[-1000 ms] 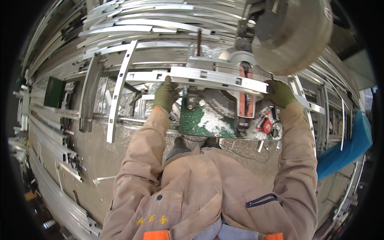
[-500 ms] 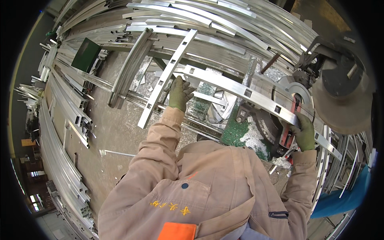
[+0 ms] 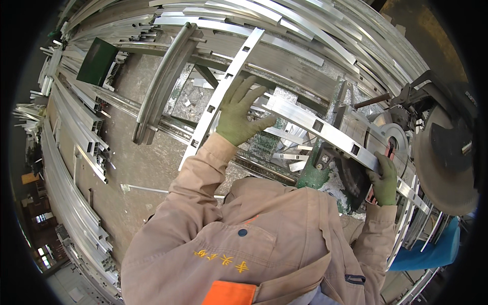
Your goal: The person uses a chop saw to cut aluminum profiles into shorter pieces. They repeatedly position a profile on the saw, lower the blade to cut, then remove the cut piece and place it aside. The process is repeated multiple times with different profile lengths.
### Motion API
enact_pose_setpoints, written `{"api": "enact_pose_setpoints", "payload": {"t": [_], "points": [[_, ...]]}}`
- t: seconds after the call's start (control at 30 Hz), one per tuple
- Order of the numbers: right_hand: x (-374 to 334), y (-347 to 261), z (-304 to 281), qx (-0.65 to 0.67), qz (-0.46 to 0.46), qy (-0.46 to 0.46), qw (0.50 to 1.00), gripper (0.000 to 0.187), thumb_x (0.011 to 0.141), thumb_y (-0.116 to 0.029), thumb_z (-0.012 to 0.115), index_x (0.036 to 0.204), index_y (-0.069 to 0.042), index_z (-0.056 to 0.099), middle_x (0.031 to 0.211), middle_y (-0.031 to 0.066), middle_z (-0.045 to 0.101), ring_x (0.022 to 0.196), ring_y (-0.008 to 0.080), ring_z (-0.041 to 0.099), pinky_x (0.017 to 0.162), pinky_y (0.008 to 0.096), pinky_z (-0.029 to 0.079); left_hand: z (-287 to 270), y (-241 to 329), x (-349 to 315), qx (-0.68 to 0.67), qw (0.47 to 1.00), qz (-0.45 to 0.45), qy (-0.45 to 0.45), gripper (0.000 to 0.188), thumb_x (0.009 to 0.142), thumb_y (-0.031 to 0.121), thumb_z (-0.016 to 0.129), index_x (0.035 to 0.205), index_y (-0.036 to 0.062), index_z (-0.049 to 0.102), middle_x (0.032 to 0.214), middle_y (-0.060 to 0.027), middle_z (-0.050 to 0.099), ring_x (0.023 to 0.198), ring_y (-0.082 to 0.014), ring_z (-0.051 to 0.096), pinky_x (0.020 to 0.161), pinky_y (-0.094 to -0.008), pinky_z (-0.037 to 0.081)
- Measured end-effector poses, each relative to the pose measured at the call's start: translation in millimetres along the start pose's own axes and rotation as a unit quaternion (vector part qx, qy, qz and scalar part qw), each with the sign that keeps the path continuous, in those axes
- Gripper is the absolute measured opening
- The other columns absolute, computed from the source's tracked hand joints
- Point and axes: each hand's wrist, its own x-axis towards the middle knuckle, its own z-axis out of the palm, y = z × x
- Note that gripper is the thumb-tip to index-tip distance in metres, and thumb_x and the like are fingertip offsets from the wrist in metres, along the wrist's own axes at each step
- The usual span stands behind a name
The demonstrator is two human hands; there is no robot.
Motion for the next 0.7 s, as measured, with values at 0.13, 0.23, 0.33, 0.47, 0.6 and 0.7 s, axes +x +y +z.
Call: {"api": "enact_pose_setpoints", "payload": {"t": [0.13,0.23,0.33,0.47,0.6,0.7], "points": [[6,-8,1,0.011,0.013,-0.005,1.0,0.072,0.083,-0.003,0.09,0.153,-0.007,0.075,0.147,0.0213,0.074,0.138,0.0456,0.068,0.119,0.0528,0.054,-6,-19,32,0.038,0.994,0.084,-0.066,0.09,0.073,0.058,0.107,0.151,0.0211,0.08,0.171,-0.0081,0.067,0.168,-0.0426,0.048,0.139,-0.0605,0.038],[11,-14,2,0.013,0.026,-0.013,0.999,0.072,0.083,-0.001,0.089,0.153,-0.008,0.075,0.147,0.0209,0.074,0.14,0.0448,0.067,0.121,0.0527,0.053,-2,-33,50,-0.01,0.989,0.103,-0.109,0.083,0.075,0.055,0.106,0.146,0.0219,0.082,0.161,-0.0068,0.073,0.16,-0.0392,0.058,0.134,-0.0581,0.045],[14,-18,3,0.015,0.029,-0.016,0.999,0.072,0.082,0.002,0.088,0.153,-0.008,0.075,0.147,0.0197,0.074,0.142,0.0434,0.068,0.122,0.0525,0.053,6,-41,56,-0.057,0.983,0.098,-0.145,0.078,0.076,0.045,0.108,0.146,0.0209,0.083,0.149,-0.0085,0.078,0.145,-0.0363,0.07,0.121,-0.0519,0.057],[18,-18,2,0.024,0.039,-0.033,0.998,0.073,0.08,0.005,0.086,0.151,-0.007,0.075,0.149,0.0191,0.075,0.14,0.0436,0.07,0.121,0.052,0.055,11,-47,53,-0.145,0.965,0.004,-0.218,0.078,0.075,0.037,0.11,0.146,0.0172,0.083,0.147,-0.0133,0.078,0.143,-0.0378,0.07,0.124,-0.05,0.056],[21,-17,-1,0.015,0.039,-0.053,0.998,0.075,0.078,0.004,0.086,0.152,-0.006,0.075,0.149,0.019,0.075,0.142,0.0429,0.069,0.122,0.0516,0.055,12,-51,55,-0.192,0.949,-0.031,-0.249,0.078,0.076,0.032,0.111,0.147,0.0181,0.083,0.148,-0.0162,0.078,0.146,-0.0395,0.069,0.126,-0.0505,0.055],[22,-15,-1,0.011,0.051,-0.062,0.997,0.077,0.077,0.002,0.086,0.152,-0.007,0.075,0.149,0.0186,0.075,0.144,0.0424,0.068,0.123,0.0514,0.054,10,-53,60,-0.218,0.937,-0.04,-0.27,0.078,0.077,0.03,0.11,0.149,0.0181,0.082,0.149,-0.0172,0.078,0.148,-0.0406,0.068,0.127,-0.0508,0.055]]}}
